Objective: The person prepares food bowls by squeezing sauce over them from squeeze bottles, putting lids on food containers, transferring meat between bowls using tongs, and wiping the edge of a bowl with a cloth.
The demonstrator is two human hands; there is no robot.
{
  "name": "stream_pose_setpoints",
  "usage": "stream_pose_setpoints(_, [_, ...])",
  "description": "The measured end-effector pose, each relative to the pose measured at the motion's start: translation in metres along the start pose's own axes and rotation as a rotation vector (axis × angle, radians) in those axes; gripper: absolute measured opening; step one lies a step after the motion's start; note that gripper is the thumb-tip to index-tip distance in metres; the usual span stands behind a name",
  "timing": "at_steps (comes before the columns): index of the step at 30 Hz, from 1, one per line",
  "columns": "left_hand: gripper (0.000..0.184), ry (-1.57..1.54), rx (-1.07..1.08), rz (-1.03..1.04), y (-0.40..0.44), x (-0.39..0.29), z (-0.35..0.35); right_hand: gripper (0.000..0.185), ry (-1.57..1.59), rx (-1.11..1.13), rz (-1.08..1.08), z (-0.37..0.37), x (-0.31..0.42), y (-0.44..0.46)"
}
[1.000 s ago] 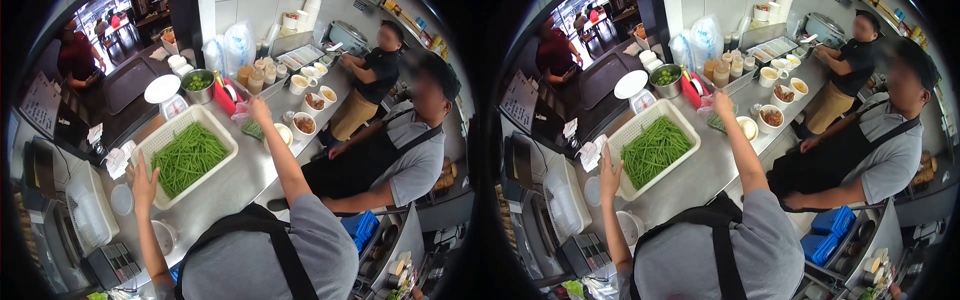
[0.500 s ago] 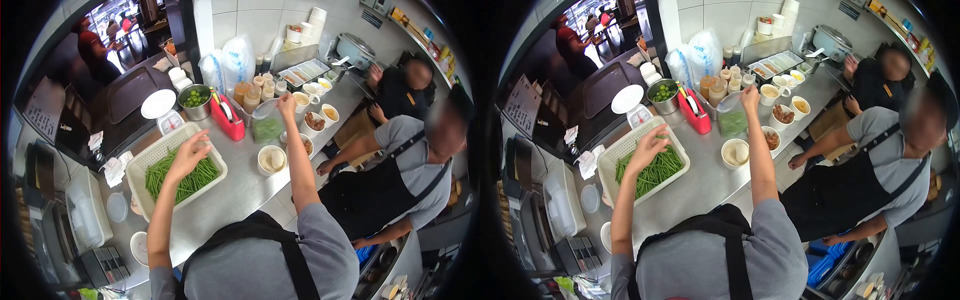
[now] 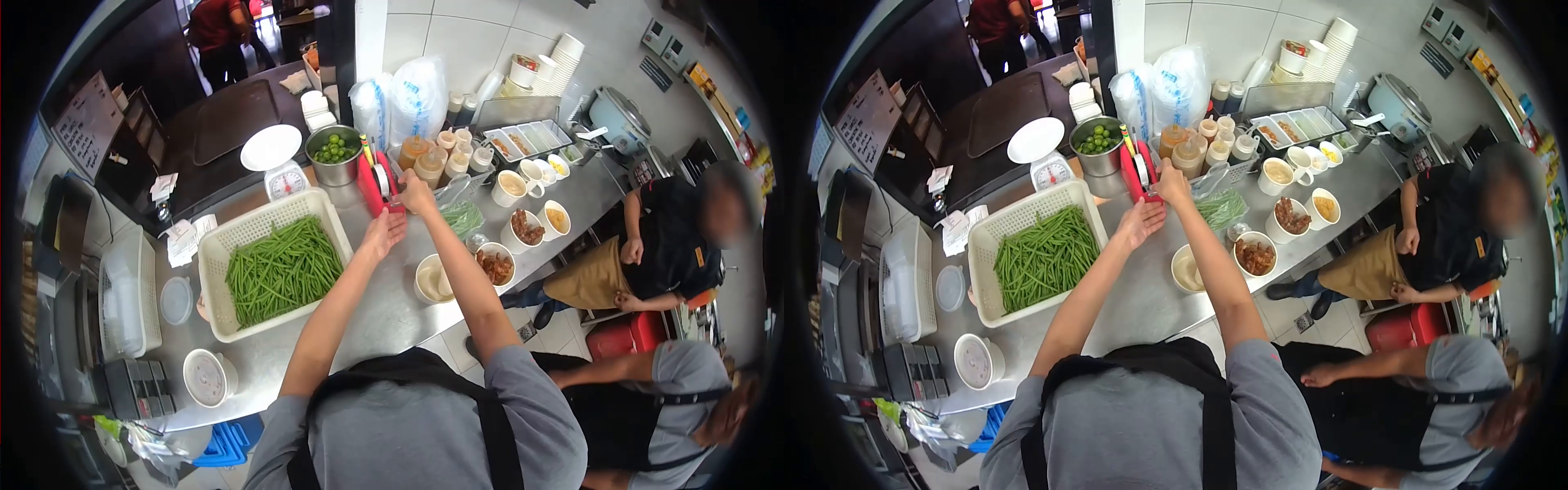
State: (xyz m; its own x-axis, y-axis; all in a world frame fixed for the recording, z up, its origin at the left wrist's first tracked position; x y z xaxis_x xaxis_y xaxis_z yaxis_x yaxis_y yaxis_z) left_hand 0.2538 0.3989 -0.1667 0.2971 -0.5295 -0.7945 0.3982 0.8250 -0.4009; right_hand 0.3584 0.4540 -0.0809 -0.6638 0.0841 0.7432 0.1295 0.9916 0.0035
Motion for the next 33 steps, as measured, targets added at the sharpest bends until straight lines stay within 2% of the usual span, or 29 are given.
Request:
stream_pose_setpoints(1, [0.061, -0.010, -0.023, 0.023, 0.001, -0.004, 0.001, 0.047, -0.028, 0.034, -0.009, 0.001, 0.001, 0.005])
stream_pose_setpoints(4, [0.066, -0.019, -0.058, 0.016, 0.002, -0.003, 0.000, 0.051, -0.010, 0.115, 0.059, 0.009, -0.012, 0.026])
stream_pose_setpoints(7, [0.064, -0.033, -0.046, 0.025, 0.005, 0.000, 0.000, 0.053, -0.064, 0.117, 0.010, 0.007, -0.009, 0.028])
stream_pose_setpoints(11, [0.062, -0.104, -0.062, 0.007, 0.004, 0.001, 0.001, 0.054, 0.087, 0.141, 0.170, 0.028, -0.030, 0.045])
stream_pose_setpoints(15, [0.062, -0.167, -0.078, 0.002, 0.007, 0.000, -0.001, 0.054, 0.181, 0.012, 0.165, 0.024, -0.026, 0.037])
stream_pose_setpoints(16, [0.062, -0.174, -0.076, 0.010, 0.005, 0.002, -0.001, 0.055, 0.210, -0.069, 0.057, 0.023, -0.028, 0.036])
stream_pose_setpoints(18, [0.062, -0.183, -0.077, 0.029, 0.007, -0.001, 0.000, 0.049, 0.332, -0.062, -0.030, 0.028, -0.044, 0.036])
stream_pose_setpoints(20, [0.062, -0.188, -0.112, 0.039, 0.007, -0.001, 0.000, 0.039, 0.757, 0.064, 0.023, -0.008, -0.009, -0.020])
stream_pose_setpoints(23, [0.065, -0.197, -0.146, 0.054, 0.010, 0.000, -0.001, 0.031, 0.767, 0.132, -0.063, -0.041, -0.006, -0.088])
stream_pose_setpoints(24, [0.062, -0.191, -0.160, 0.045, 0.010, 0.001, -0.002, 0.028, 0.795, 0.136, -0.083, -0.049, -0.012, -0.114])
stream_pose_setpoints(26, [0.056, -0.182, -0.187, 0.030, 0.009, -0.004, -0.001, 0.021, 0.649, 0.063, -0.169, -0.068, -0.017, -0.170])
stream_pose_setpoints(29, [0.040, -0.047, -0.280, 0.148, 0.013, -0.006, -0.003, 0.016, 0.718, 0.052, 0.070, -0.085, -0.024, -0.226])
stream_pose_setpoints(30, [0.031, 0.043, -0.293, 0.183, 0.020, -0.004, -0.005, 0.016, 0.752, 0.042, 0.125, -0.086, -0.029, -0.235])
stream_pose_setpoints(32, [0.017, 0.200, -0.363, 0.287, 0.036, 0.004, -0.014, 0.011, 0.671, 0.006, 0.046, -0.085, -0.036, -0.235])
stream_pose_setpoints(33, [0.013, 0.463, -0.524, 0.341, 0.047, 0.006, -0.022, 0.010, 0.668, 0.021, 0.038, -0.084, -0.039, -0.234])
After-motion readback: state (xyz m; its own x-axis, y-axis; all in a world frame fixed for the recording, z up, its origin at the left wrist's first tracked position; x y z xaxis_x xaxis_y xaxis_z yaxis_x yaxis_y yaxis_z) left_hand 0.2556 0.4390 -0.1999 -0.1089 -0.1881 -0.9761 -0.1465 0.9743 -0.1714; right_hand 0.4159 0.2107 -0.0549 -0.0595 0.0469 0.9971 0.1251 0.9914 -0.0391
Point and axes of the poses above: each hand's wrist, its own y-axis towards the middle knuckle, its own z-axis out of the palm, x = y × z, the point moved 6 cm from there along y, towards the middle knuckle, and after that the axes turned 9 degrees about y, right-handed, at the moved point
